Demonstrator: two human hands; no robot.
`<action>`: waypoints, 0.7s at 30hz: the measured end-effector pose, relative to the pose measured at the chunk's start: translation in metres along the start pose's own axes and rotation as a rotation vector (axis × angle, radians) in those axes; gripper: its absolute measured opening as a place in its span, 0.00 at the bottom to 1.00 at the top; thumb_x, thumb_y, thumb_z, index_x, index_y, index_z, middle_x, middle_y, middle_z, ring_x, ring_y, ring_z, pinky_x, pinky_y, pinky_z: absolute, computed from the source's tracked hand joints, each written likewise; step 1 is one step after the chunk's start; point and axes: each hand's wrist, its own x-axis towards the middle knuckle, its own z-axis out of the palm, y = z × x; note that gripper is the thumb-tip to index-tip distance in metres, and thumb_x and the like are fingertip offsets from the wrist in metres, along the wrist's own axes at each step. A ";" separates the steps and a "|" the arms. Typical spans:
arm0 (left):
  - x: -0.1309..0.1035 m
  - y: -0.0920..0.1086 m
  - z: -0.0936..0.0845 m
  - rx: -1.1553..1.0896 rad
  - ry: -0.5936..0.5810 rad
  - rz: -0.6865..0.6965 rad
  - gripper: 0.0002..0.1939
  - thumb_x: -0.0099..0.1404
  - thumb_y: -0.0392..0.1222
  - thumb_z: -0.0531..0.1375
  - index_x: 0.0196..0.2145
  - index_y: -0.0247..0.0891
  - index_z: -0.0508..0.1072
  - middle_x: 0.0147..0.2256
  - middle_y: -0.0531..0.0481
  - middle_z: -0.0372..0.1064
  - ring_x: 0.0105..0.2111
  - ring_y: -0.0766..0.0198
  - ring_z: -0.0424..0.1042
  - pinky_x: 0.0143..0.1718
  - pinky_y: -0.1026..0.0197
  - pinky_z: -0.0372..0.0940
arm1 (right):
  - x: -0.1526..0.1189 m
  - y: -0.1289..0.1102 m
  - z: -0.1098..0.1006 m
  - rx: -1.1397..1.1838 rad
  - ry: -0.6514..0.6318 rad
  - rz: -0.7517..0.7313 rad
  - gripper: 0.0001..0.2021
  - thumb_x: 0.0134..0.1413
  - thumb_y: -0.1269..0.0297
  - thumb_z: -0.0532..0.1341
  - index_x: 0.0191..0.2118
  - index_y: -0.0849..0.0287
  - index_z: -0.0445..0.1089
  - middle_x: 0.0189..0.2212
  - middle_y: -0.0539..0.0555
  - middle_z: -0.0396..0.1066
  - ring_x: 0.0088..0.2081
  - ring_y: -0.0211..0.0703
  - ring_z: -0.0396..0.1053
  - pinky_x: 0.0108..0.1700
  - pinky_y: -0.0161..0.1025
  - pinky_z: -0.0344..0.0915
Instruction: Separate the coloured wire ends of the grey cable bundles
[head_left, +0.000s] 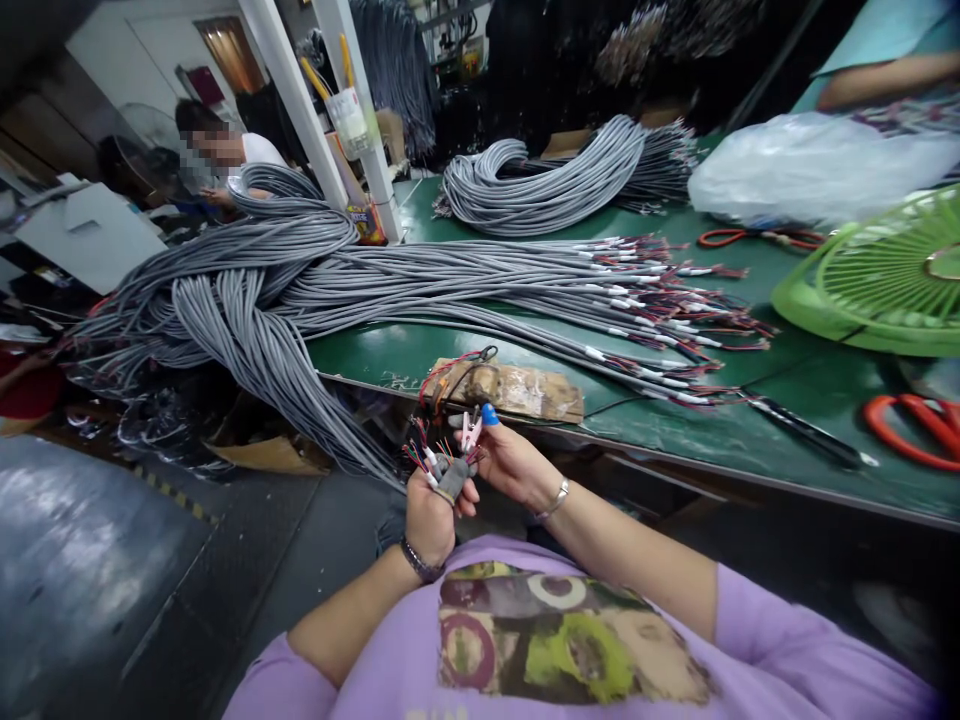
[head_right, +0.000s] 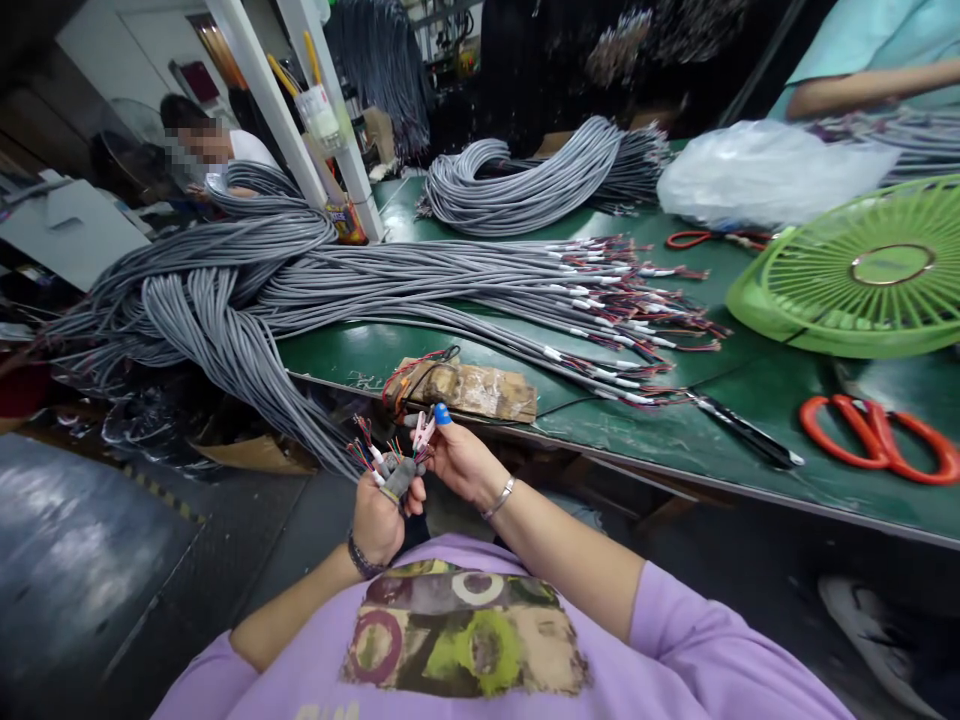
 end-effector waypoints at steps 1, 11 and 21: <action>0.000 -0.001 0.000 0.015 0.004 -0.010 0.16 0.55 0.52 0.63 0.24 0.35 0.68 0.17 0.54 0.68 0.13 0.73 0.62 0.15 0.69 0.50 | 0.001 0.000 0.002 0.011 0.019 -0.014 0.24 0.54 0.41 0.55 0.31 0.59 0.71 0.24 0.53 0.70 0.23 0.37 0.63 0.26 0.35 0.62; -0.003 0.000 -0.001 0.119 0.002 -0.020 0.18 0.55 0.53 0.62 0.22 0.35 0.67 0.17 0.53 0.67 0.13 0.74 0.60 0.14 0.69 0.49 | -0.004 0.001 0.003 0.093 0.022 0.028 0.23 0.55 0.42 0.55 0.29 0.60 0.69 0.24 0.52 0.69 0.23 0.34 0.62 0.25 0.31 0.60; -0.013 -0.008 -0.017 0.232 -0.103 0.000 0.18 0.56 0.53 0.62 0.22 0.35 0.68 0.17 0.53 0.67 0.14 0.72 0.62 0.16 0.69 0.54 | -0.032 -0.020 -0.011 -0.508 -0.182 0.114 0.18 0.40 0.51 0.68 0.27 0.63 0.70 0.23 0.49 0.68 0.23 0.33 0.62 0.27 0.32 0.62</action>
